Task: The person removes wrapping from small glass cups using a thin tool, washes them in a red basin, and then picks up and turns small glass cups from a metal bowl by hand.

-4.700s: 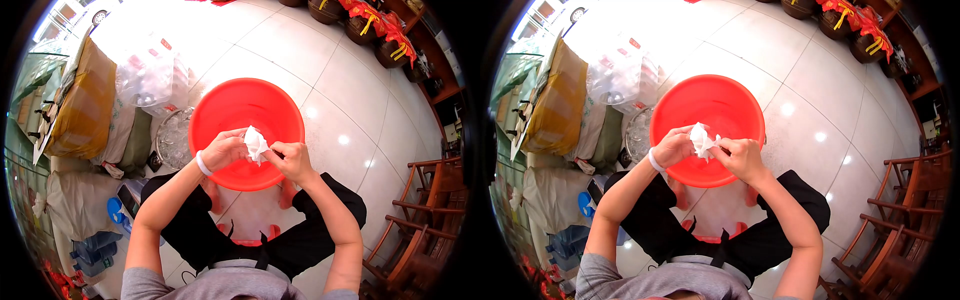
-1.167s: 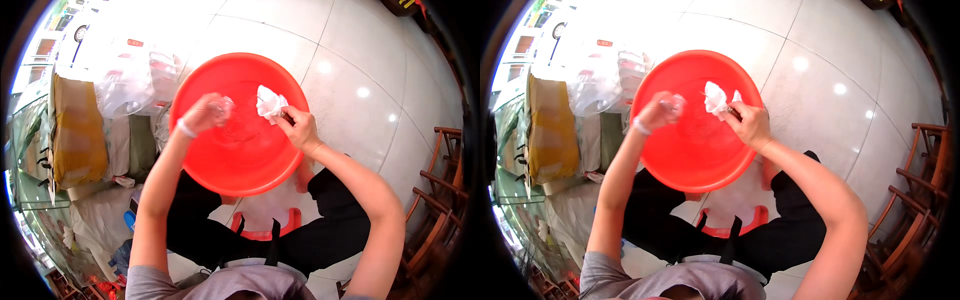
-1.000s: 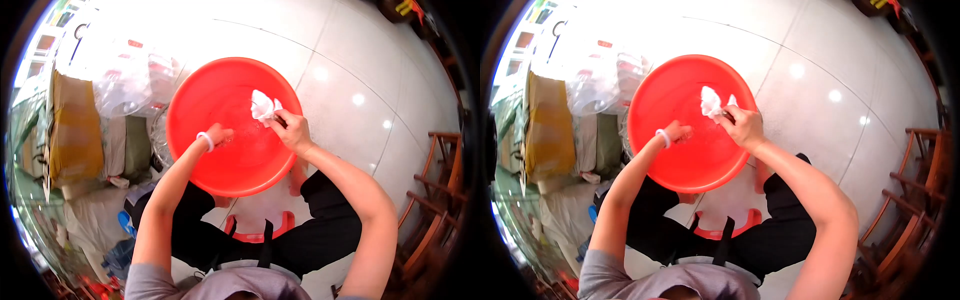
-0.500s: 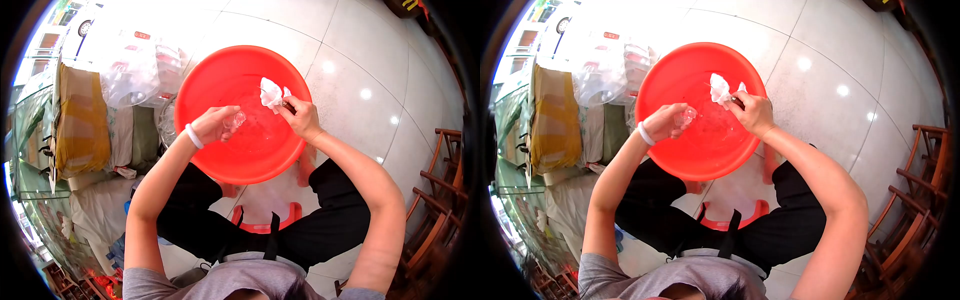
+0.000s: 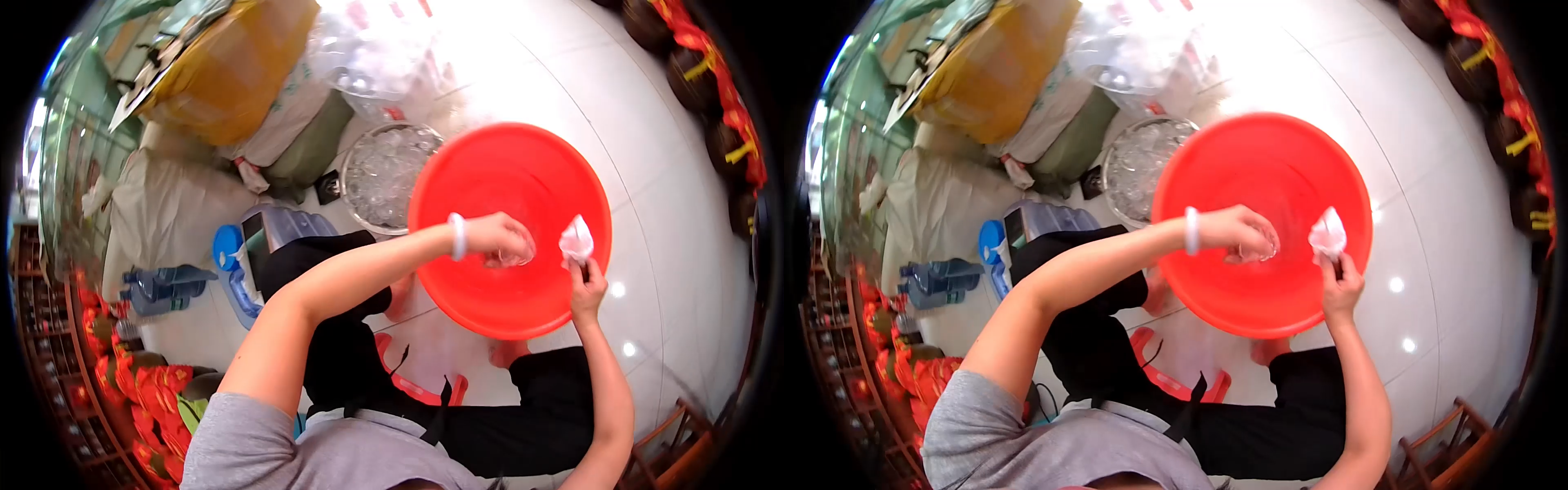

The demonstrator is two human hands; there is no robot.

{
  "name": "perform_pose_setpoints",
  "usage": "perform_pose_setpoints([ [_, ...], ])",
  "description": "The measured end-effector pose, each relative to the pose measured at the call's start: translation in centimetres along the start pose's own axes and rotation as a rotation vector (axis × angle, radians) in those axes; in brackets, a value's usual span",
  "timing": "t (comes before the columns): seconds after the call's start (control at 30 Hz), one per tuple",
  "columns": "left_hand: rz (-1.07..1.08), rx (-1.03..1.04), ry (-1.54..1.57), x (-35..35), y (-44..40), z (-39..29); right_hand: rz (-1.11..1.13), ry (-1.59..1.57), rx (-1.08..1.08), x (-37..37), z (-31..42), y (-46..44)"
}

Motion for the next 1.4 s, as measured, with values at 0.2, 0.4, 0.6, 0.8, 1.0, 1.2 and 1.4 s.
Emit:
perform_pose_setpoints([
  [0.2,-0.138,0.220,-0.325,-4.8,5.5,1.0,0.036,0.134,0.045,0.0,-0.3,-0.3],
  [0.4,-0.878,0.020,0.236,-16.7,12.9,10.2,0.053,0.228,0.031,-0.3,-0.9,0.1],
  [0.6,-0.971,-0.237,0.465,-11.0,11.0,23.8,0.090,0.291,0.071,-0.2,0.5,-0.2],
  [0.8,-0.694,-0.377,0.181,2.8,4.9,26.9,0.140,0.383,0.080,-0.9,0.5,-0.2],
  [1.0,-0.798,-0.187,0.135,3.4,2.3,24.5,0.155,0.349,0.105,-0.4,0.7,-0.3],
  [1.2,-1.034,0.056,-0.059,0.3,-0.6,24.2,0.163,0.405,0.112,-0.2,1.1,-0.4],
  [1.4,-1.062,0.120,-0.449,-2.1,-4.7,24.8,0.180,0.394,0.171,0.0,1.0,-0.4],
])
Point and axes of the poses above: each hand's wrist, its own y-axis away from the middle knuckle, its own x-axis out of the palm, z = x × y, the point moved 2 cm from there along -y, towards the middle knuckle, and after that the axes turned 4 degrees about z, right-handed, at the moved point
